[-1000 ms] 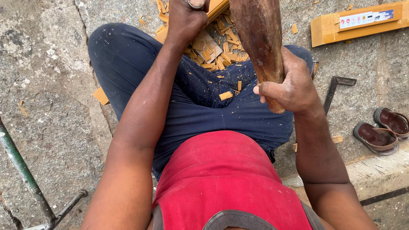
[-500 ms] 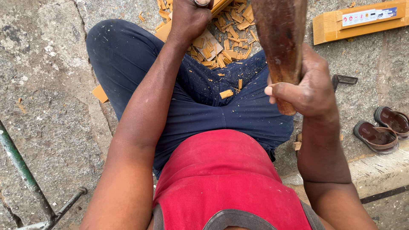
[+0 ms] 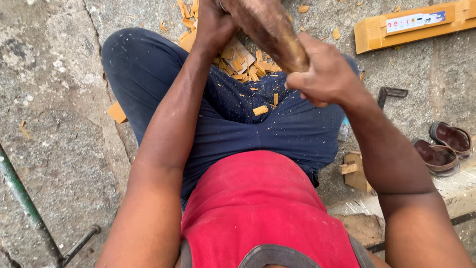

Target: The person carves out sections of a wooden beam using a chisel and a wooden mallet, clearing shavings and repositioning the wood several times.

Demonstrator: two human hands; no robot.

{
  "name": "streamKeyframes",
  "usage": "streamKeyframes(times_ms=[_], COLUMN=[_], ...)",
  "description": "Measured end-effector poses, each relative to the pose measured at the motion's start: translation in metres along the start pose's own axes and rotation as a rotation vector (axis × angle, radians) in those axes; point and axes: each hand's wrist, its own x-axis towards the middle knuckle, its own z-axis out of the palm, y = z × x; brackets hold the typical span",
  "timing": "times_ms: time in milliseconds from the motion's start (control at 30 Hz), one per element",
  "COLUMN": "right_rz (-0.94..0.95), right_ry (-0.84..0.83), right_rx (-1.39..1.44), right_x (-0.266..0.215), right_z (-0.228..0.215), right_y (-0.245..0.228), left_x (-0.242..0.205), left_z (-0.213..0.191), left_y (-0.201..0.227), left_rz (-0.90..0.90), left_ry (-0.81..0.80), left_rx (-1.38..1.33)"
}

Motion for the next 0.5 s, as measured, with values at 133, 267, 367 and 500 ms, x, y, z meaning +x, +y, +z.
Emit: streamKeyframes(times_ms=[133, 267, 367, 500], right_rz=[-0.202, -0.698, -0.085, 0.069], right_ry=[0.080, 0.379, 0.032, -0.022], right_rx=[0.180, 0.008, -0.354, -0.029], right_x=[-0.034, -0.021, 0.025, 0.013], right_z=[-0.020, 0.008, 0.022, 0.021], right_y=[-0.020, -0.009, -0.001, -0.001], left_x=[-0.003, -0.002, -0.005, -0.007], left_z=[-0.005, -0.006, -0.001, 0.002], left_y=[-0.006, -0.011, -0.019, -0.026], left_rz=[-0.031, -0.075, -0.008, -0.099], left_ry=[-0.075, -0.098, -0.049, 0.085], left_rx=[0.091, 0.094, 0.197, 0.073])
